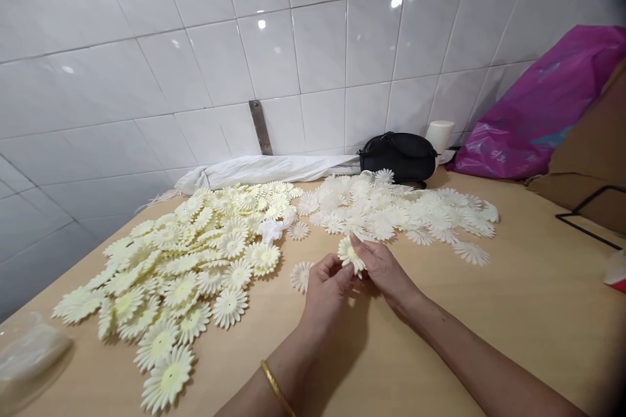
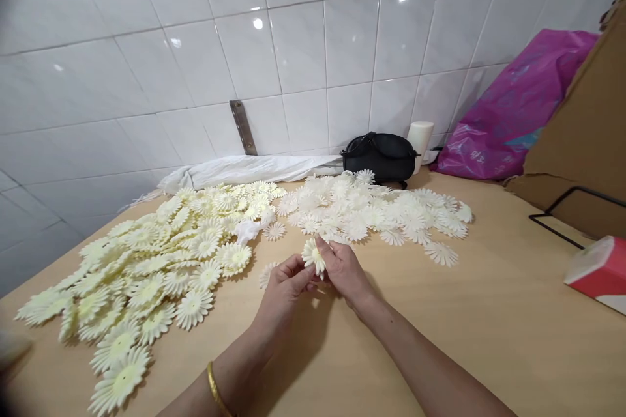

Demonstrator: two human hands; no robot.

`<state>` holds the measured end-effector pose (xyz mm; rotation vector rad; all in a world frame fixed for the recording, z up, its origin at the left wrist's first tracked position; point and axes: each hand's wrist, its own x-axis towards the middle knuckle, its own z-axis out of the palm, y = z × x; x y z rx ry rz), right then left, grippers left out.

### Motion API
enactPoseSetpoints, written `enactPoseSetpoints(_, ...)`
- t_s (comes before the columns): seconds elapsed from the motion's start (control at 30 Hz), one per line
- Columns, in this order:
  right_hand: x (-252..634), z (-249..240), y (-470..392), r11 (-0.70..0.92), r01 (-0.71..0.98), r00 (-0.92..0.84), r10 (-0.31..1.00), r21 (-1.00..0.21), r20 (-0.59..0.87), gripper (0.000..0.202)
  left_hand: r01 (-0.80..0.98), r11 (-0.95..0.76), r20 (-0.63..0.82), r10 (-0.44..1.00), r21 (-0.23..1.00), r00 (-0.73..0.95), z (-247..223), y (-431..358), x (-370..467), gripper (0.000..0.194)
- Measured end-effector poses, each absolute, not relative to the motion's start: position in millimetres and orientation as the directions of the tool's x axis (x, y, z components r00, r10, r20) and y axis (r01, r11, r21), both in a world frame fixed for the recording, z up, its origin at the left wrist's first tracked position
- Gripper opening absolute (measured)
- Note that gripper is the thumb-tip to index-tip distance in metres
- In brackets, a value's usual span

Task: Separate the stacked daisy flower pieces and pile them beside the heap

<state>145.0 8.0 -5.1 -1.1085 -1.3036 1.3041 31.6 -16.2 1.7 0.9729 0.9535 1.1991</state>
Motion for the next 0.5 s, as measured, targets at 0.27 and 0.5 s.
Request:
enactPoseSetpoints(0.27,140.9,-3.4,4.9,0.184,-0.047,-0.188,0.964,-0.982,0.19,0.031,-0.373,0.046,-0.023,0.998,0.927,0.066,3.6,-7.3,15.6,0.018)
enactPoseSetpoints(0.5,143.5,-9.8,6.2,0.132,-0.002,-0.125,0.983,-0.991,0.132,0.037,-0.525,0.266,-0.149,0.956,0.809,0.254,4.6,-8.8,18.2,0.031)
